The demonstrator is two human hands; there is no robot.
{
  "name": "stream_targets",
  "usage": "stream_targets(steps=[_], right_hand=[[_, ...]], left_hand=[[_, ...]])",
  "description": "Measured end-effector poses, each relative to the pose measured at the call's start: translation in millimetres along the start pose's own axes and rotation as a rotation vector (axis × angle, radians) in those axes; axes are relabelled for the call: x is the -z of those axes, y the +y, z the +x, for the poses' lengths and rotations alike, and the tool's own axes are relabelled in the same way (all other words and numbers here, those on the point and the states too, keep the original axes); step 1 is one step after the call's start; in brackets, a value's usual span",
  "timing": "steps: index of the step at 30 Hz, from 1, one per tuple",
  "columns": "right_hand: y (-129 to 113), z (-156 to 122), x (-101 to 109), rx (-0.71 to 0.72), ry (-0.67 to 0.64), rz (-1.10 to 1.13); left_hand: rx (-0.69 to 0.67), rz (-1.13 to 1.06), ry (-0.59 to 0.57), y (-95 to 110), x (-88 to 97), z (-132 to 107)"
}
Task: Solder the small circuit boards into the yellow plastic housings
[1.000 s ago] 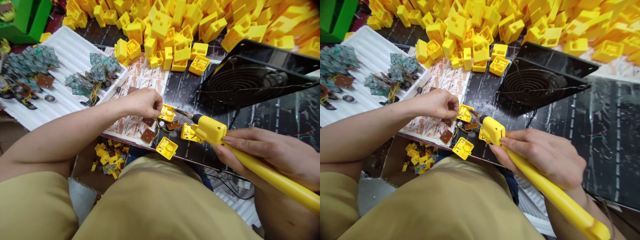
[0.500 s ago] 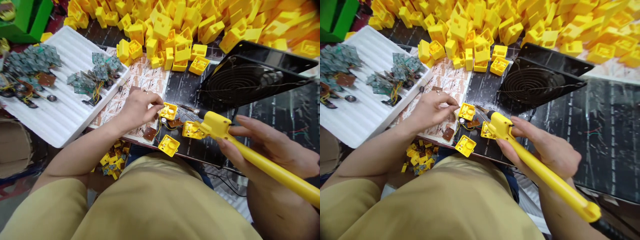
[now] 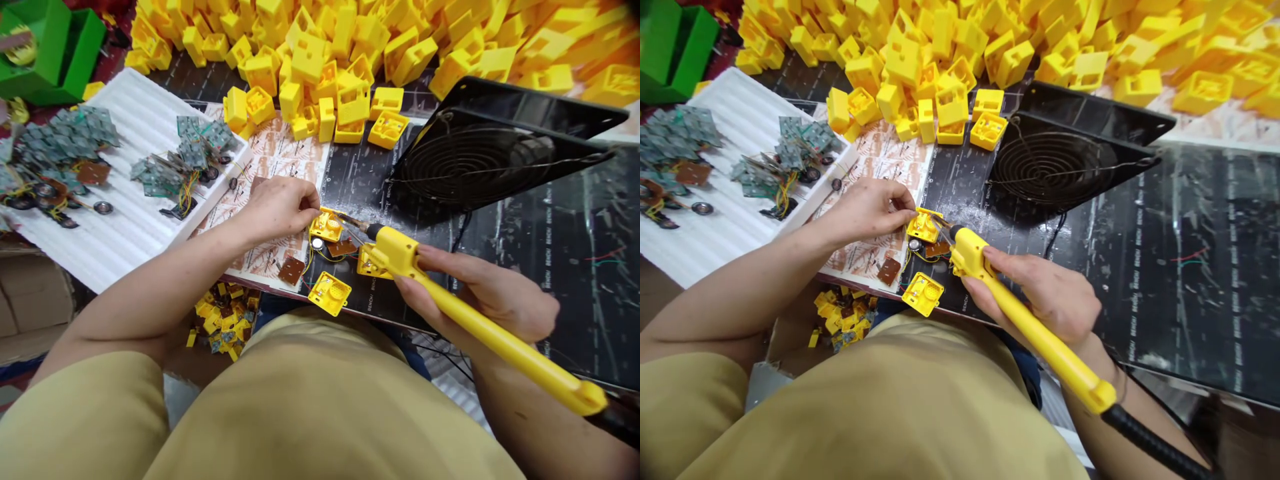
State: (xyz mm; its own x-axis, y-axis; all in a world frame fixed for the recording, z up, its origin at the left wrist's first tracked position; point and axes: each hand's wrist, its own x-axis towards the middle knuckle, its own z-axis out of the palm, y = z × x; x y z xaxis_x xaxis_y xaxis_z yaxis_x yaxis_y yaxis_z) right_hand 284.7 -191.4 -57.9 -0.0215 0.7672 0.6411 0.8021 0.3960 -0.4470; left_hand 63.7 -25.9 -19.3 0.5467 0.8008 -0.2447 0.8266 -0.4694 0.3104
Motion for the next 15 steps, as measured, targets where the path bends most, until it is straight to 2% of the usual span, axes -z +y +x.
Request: stream_targets(steps=[9,15], right_hand=[[-3,21,-10,0.22,-0.04,0.037],[-4,21,1,0.296,-0.152,0.039]], left_hand=[[-0.022,0.207,-0.083,12,11.7,7],[-0.022,0.274,-0.114,21,15.6,12]])
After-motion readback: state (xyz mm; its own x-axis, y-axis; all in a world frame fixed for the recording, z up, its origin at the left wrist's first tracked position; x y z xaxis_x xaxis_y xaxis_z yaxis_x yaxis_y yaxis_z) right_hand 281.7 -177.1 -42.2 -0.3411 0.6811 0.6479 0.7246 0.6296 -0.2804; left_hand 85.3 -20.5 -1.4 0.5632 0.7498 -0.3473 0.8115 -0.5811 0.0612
